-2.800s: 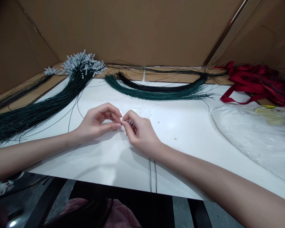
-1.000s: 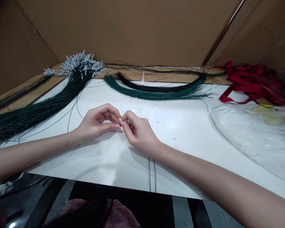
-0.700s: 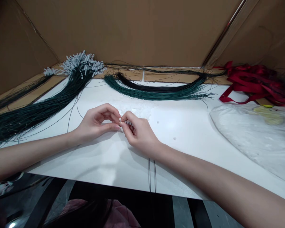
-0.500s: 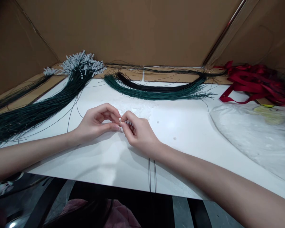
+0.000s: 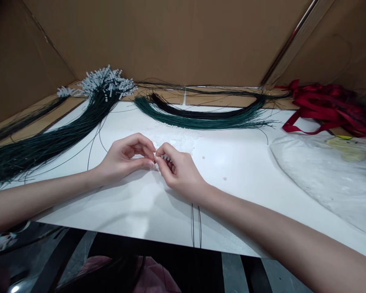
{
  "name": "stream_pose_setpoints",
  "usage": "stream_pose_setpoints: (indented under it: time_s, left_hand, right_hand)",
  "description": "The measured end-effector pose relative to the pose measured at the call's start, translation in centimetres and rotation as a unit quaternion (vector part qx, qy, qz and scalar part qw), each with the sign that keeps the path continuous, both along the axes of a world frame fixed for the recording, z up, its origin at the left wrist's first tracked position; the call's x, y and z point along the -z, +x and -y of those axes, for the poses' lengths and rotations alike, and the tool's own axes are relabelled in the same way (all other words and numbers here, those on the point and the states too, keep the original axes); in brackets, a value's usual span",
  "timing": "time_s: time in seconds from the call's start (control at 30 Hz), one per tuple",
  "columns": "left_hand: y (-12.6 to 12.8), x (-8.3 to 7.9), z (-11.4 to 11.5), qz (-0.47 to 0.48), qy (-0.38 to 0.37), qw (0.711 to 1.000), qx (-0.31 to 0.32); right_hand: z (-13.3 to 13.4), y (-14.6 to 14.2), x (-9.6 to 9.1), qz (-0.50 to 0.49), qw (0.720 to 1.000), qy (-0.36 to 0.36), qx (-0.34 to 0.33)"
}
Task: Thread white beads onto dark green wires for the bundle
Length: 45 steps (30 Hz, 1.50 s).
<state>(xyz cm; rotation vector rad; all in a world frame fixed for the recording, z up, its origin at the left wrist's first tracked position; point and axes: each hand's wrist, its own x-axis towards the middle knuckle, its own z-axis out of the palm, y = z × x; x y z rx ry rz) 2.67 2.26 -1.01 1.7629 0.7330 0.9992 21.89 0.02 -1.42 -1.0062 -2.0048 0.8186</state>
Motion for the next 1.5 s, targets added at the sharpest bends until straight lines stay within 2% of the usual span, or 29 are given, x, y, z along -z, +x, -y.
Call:
stream_pose_setpoints:
  time_s: [1.5]
  left_hand:
    - [-0.02,0.1,-0.07,0.001,0.007,1.0,-0.003]
  right_hand:
    - [0.06,-0.05,-0.1,-0.008,1.0,-0.014,0.0]
